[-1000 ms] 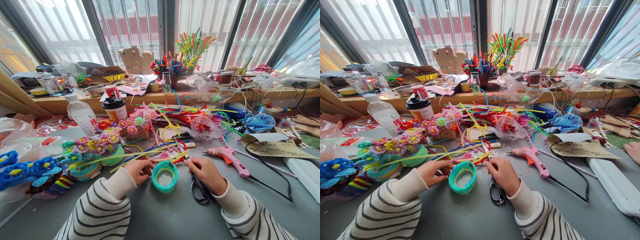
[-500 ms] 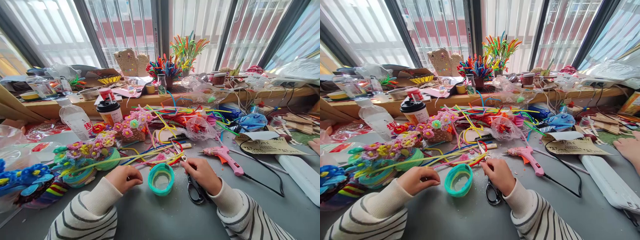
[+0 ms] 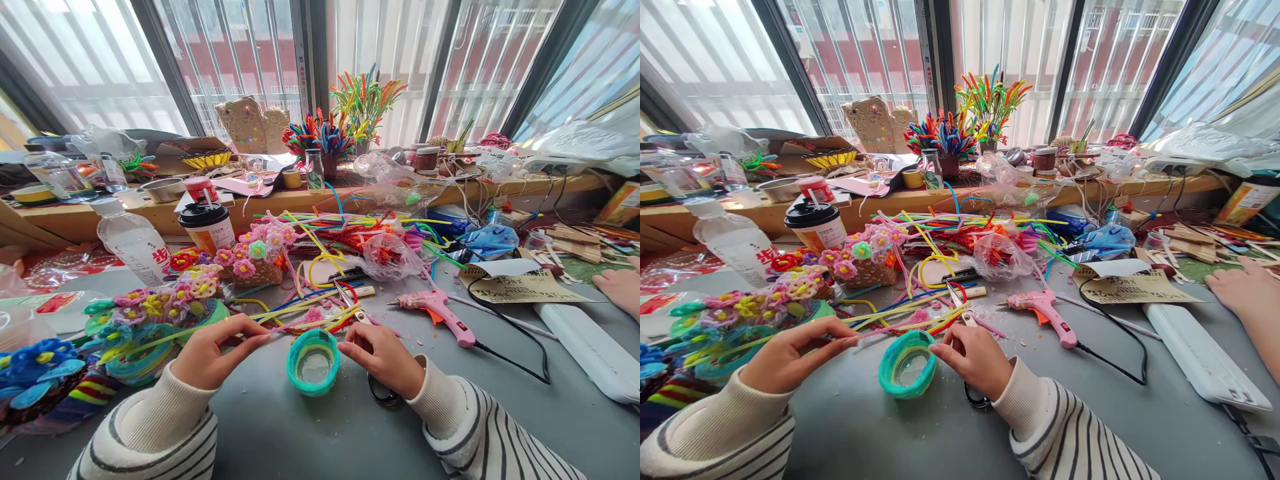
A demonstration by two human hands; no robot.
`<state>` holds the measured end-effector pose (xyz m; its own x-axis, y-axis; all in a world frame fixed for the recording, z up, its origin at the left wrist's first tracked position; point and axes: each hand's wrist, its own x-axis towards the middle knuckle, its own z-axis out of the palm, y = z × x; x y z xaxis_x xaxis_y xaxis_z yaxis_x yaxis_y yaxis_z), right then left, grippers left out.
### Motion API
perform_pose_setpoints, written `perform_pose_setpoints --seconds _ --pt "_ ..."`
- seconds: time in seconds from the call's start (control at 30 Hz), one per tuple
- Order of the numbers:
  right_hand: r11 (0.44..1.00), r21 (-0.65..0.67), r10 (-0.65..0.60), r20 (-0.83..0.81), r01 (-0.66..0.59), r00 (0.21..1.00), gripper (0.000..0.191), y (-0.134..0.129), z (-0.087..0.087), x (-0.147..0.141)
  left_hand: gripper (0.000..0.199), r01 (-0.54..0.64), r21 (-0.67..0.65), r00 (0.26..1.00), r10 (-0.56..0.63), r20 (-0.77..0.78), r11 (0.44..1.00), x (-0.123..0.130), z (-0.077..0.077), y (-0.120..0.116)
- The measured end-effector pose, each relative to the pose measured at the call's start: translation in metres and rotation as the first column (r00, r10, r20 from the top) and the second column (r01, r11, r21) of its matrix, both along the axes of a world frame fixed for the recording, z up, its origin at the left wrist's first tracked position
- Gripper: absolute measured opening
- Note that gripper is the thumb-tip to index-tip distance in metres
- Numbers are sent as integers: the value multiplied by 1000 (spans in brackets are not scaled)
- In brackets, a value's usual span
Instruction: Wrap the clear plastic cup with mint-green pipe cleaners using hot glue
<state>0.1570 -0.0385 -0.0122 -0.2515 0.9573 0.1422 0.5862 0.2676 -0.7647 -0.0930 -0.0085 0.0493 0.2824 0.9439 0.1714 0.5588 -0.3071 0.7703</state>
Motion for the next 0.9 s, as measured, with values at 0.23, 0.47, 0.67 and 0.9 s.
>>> perform_pose_setpoints --seconds 0.23,0.47,0.67,0.9 --pt "992 83 -103 99 95 990 36 3 12 8 18 46 39 997 -49 67 998 -3 -11 12" --pt "788 233 -616 319 570 721 24 86 51 114 30 116 -42 962 -102 255 992 -5 -26 30" --pt "700 168 -660 523 694 539 28 149 37 192 42 71 -82 976 -52 211 994 -2 -38 32" --pt "755 134 -562 637 642 528 31 180 11 208 38 29 -140 976 2 219 990 -1 -43 35"
